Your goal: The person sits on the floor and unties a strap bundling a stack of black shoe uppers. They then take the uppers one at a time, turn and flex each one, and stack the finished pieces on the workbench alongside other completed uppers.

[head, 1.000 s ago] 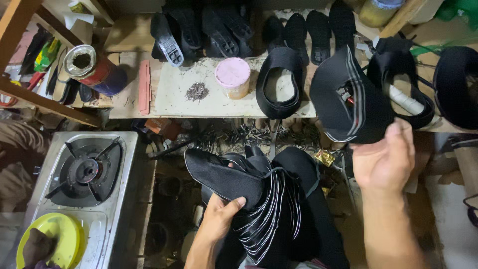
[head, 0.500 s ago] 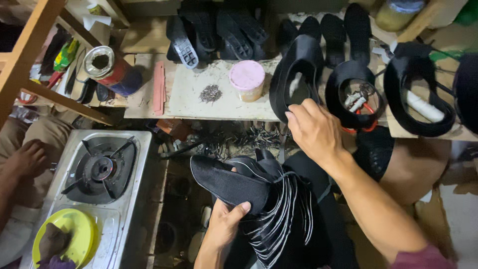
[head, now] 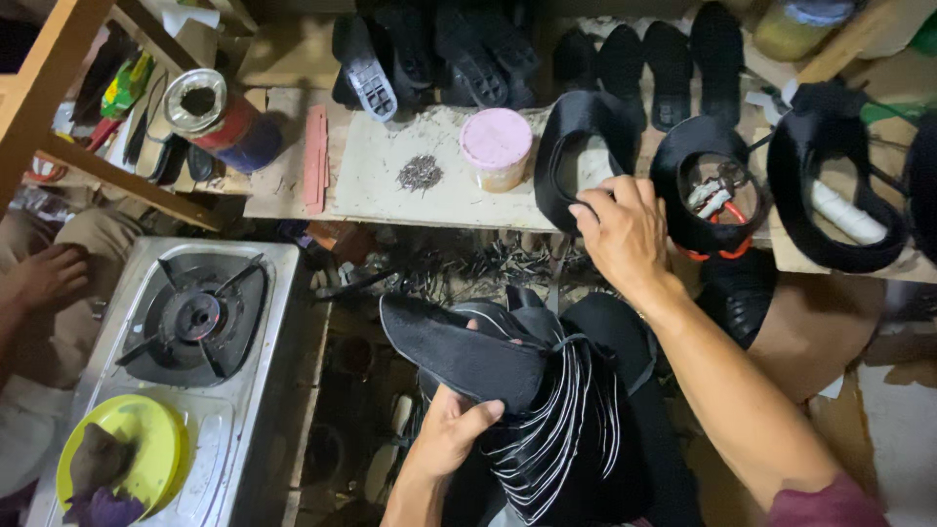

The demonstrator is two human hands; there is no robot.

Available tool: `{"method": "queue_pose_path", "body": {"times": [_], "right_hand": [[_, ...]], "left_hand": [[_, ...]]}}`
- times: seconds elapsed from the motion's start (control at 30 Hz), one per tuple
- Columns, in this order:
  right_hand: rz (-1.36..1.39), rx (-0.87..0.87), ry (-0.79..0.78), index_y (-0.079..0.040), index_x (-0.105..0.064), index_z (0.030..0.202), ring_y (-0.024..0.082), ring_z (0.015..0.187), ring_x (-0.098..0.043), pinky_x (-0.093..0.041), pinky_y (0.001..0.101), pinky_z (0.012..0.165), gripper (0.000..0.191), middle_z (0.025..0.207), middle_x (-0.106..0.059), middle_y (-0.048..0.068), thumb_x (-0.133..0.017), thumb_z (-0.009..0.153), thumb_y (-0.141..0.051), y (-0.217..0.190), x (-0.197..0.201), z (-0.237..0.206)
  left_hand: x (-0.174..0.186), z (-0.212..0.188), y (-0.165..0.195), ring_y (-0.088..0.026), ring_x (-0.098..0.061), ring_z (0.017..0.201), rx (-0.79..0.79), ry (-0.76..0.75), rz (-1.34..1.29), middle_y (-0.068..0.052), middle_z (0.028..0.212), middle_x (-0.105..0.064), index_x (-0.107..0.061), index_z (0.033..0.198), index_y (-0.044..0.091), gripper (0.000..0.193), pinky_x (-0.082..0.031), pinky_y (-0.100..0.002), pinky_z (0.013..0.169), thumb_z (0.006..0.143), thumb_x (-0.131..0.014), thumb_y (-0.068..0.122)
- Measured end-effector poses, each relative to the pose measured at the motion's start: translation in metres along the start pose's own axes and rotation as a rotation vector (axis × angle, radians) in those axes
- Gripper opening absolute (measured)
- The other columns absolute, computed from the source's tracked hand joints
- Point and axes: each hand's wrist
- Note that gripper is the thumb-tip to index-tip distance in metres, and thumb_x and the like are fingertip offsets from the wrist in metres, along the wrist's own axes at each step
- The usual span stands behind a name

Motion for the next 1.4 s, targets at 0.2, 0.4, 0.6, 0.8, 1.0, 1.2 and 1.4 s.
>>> {"method": "queue_pose_path", "body": {"times": [0.2,0.4,0.6,0.8,1.0,1.2,1.4], "right_hand": [[0.216,0.032,-0.028,-0.004,-0.074,0.11,0.033,0.122,-0.06,-0.048,0.0452,0.102,0.025,0.124,-0.066,0.013,-0.078,0.09,-0.019,-0.037,0.03,-0.017],[0.761,-0.311,-0.607,-0.003,-0.072,0.117,0.018,0.095,-0.071,-0.057,0.0326,0.083,0.045,0.112,-0.074,0.009,-0.083,0.075,-0.016,-0.057,0.039,-0.077],[1.433,-0.712,-0.378,0.004,-0.065,0.122,0.019,0.104,-0.068,-0.056,0.0333,0.095,0.034,0.115,-0.071,0.015,-0.071,0.088,0.004,-0.017,0.003,-0.119],[1.803,-0.998,-0.023,-0.005,-0.062,0.118,0.026,0.11,-0.069,-0.054,0.0457,0.099,0.018,0.119,-0.07,0.014,-0.06,0.101,-0.012,0.006,0.012,-0.119],[1.904,-1.208,0.135,-0.007,-0.063,0.128,0.03,0.122,-0.065,-0.049,0.0463,0.109,0.034,0.13,-0.069,0.012,-0.06,0.104,-0.03,0.008,0.043,-0.097],[2.303,-0.901,0.09,-0.003,-0.062,0.121,0.021,0.087,-0.054,-0.045,0.0344,0.087,0.023,0.104,-0.064,0.009,-0.06,0.112,-0.024,0.006,0.048,-0.099],[2.511,-1.084,0.071,-0.004,-0.054,0.09,0.021,0.085,-0.051,-0.046,0.0336,0.088,0.032,0.082,-0.051,0.005,-0.057,0.112,-0.027,0.019,0.035,-0.115]], "left_hand": [[-0.003,0.014,0.003,-0.018,-0.06,0.095,0.021,0.055,0.033,-0.009,0.122,-0.063,-0.019,0.162,0.011,0.094,-0.053,-0.034,0.079,0.083,-0.07,0.004],[-0.009,0.027,0.005,-0.016,-0.062,0.107,-0.074,-0.075,-0.039,-0.008,0.123,-0.066,-0.055,0.137,-0.005,0.048,-0.052,-0.031,0.092,0.092,-0.071,-0.003],[-0.017,0.029,0.006,-0.014,-0.064,0.114,-0.058,-0.116,-0.103,-0.005,0.126,-0.067,-0.054,0.134,0.0,0.049,-0.052,-0.03,0.101,0.089,-0.07,-0.004],[-0.005,0.015,0.008,-0.023,-0.065,0.11,-0.056,0.003,0.014,-0.013,0.122,-0.068,-0.056,0.134,-0.005,0.049,-0.053,-0.04,0.097,0.088,-0.073,0.0],[0.003,-0.003,0.021,-0.023,-0.061,0.125,-0.125,0.105,-0.031,-0.01,0.135,-0.062,-0.047,0.143,0.002,0.067,-0.047,-0.041,0.109,0.081,-0.073,0.001],[0.006,-0.006,0.013,-0.024,-0.059,0.126,-0.126,0.089,-0.081,-0.011,0.137,-0.061,-0.044,0.146,0.002,0.07,-0.044,-0.042,0.111,0.082,-0.072,-0.003],[0.003,0.0,0.003,-0.023,-0.066,0.115,-0.086,0.047,-0.013,-0.013,0.126,-0.068,-0.055,0.134,-0.003,0.05,-0.051,-0.041,0.103,0.086,-0.073,-0.002]]}}
Point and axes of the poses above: each hand's wrist, its own z-axis towards the middle knuckle, its own x-axis out of the back of the hand, y = z × x
